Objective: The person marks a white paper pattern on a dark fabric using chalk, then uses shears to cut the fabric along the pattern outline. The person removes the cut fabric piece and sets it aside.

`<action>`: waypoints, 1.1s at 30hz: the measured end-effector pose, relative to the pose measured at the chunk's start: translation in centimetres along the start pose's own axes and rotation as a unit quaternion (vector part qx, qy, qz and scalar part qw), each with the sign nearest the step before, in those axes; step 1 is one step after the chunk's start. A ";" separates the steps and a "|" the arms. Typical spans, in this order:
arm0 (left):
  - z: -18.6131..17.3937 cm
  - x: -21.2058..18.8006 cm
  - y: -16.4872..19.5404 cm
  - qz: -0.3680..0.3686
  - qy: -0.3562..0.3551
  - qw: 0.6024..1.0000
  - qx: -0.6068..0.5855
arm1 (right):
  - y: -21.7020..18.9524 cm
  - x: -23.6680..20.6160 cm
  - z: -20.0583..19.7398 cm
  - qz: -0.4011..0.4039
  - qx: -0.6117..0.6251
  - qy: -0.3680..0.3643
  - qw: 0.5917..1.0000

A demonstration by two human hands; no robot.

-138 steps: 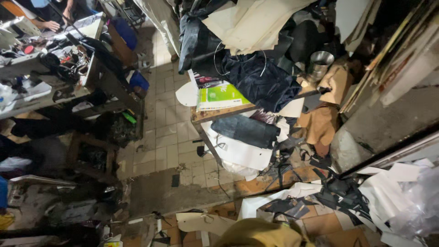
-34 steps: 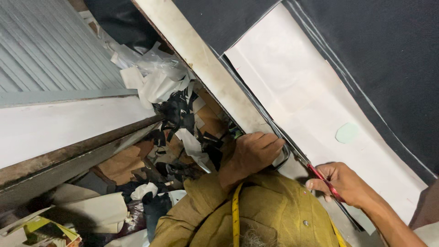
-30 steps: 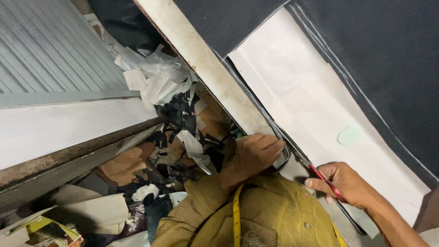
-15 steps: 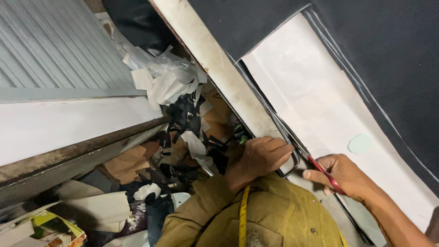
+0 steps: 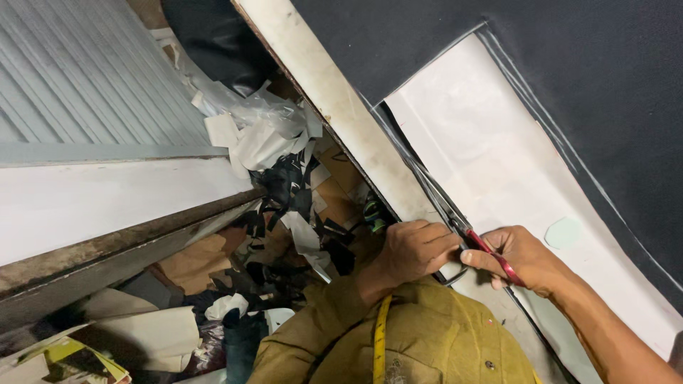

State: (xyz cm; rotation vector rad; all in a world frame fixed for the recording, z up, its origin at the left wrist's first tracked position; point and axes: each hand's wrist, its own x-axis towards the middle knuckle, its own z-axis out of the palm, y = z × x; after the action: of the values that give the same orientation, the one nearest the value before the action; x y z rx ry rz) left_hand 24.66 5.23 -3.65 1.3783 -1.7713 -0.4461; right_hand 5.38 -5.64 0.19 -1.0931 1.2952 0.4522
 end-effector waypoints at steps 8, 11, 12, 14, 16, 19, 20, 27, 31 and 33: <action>0.4 -0.2 0.0 0.005 0.015 1.000 0.019 | -2.4 1.8 0.3 -0.074 0.007 0.003 0.997; 0.3 -0.2 -0.1 -0.023 0.015 0.999 -0.027 | -2.3 1.7 0.4 -0.067 0.004 0.014 0.998; 0.3 -0.2 -0.1 -0.025 0.011 0.999 -0.024 | -2.3 1.6 0.4 -0.073 0.001 0.023 0.997; 0.3 -0.1 -0.2 -0.023 0.005 1.000 -0.016 | -2.6 1.5 0.5 -0.073 -0.007 0.032 0.997; 0.3 -0.1 -0.3 -0.005 0.007 1.000 -0.014 | -3.2 1.5 0.5 -0.061 -0.021 0.033 0.997; 0.2 -0.2 -0.4 0.016 0.015 1.000 -0.004 | -4.6 2.3 0.7 -0.067 -0.027 0.018 0.997; 0.2 -0.3 -0.4 0.022 0.017 1.000 0.000 | -4.8 2.6 0.8 -0.071 -0.023 0.017 0.997; -0.1 0.3 -0.2 0.028 0.024 0.999 -0.009 | -6.0 2.9 0.8 -0.120 -0.012 0.009 0.993; -0.4 0.4 -0.5 0.045 0.018 0.999 -0.009 | -7.8 1.9 0.9 -0.103 -0.028 0.013 0.994; -0.4 -0.1 -1.0 0.057 0.010 0.998 -0.017 | -8.9 1.7 1.0 -0.111 -0.054 0.022 0.992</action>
State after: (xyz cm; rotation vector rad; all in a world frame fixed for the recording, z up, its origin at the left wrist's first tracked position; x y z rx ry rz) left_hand 25.60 5.05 -4.09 1.2472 -1.8074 -0.3967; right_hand 13.49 -9.37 2.00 -1.3280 1.1816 0.3345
